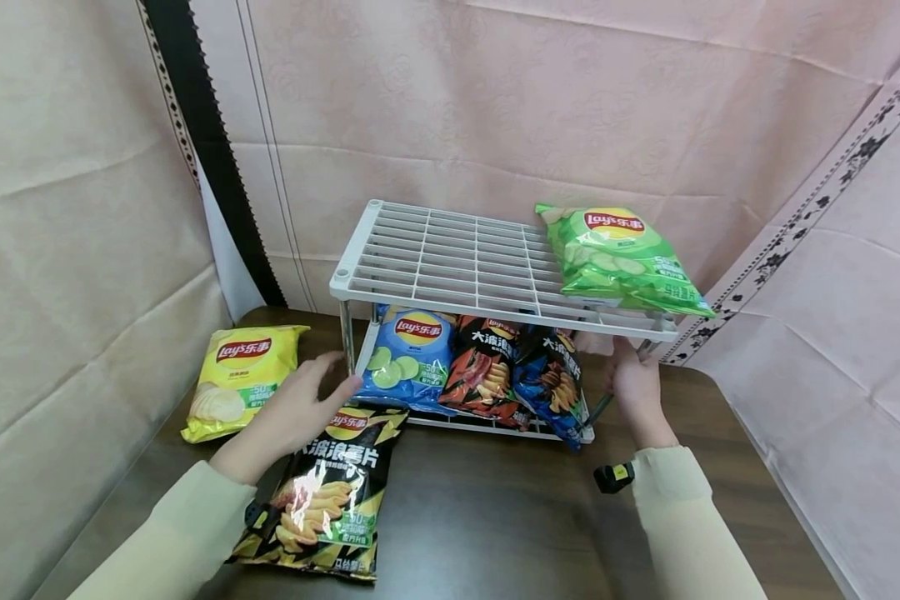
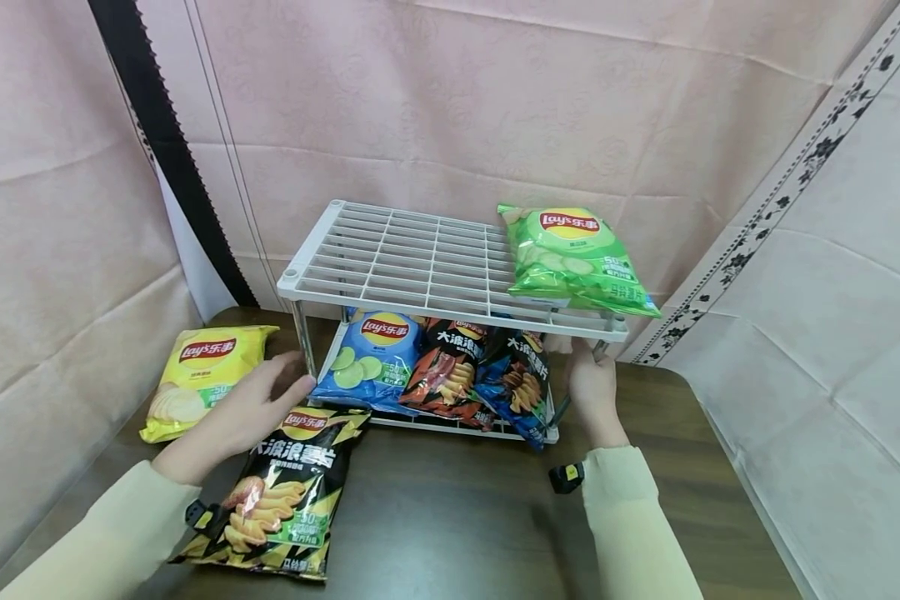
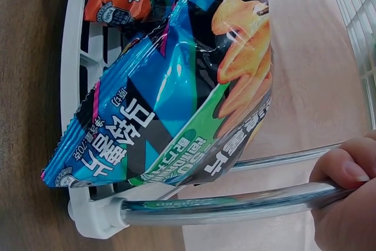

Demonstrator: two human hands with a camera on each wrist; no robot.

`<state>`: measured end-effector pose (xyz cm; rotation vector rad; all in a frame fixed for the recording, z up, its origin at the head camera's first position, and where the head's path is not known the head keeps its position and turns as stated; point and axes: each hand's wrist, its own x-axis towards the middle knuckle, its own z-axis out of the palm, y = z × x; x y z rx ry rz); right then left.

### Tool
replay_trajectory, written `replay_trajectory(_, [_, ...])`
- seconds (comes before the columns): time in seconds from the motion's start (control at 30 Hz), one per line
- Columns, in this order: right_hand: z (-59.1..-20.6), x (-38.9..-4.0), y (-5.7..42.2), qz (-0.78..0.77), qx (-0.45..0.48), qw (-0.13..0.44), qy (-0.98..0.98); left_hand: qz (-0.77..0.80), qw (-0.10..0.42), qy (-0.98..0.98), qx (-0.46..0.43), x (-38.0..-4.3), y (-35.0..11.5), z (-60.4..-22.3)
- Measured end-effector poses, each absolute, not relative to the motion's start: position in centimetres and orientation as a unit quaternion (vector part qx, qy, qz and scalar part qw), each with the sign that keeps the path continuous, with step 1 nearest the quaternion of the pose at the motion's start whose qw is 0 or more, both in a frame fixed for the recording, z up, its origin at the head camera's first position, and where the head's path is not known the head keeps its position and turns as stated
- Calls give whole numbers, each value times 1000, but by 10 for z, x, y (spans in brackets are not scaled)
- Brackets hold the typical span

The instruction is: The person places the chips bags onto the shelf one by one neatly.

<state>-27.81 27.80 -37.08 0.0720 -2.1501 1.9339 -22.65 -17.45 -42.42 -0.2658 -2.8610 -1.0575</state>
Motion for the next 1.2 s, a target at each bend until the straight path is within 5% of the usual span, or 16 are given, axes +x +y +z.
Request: replay_trajectory(1.2, [-371,-276,276,653,28,131,-745,-310,-146,-939,18,-151,-200,-468])
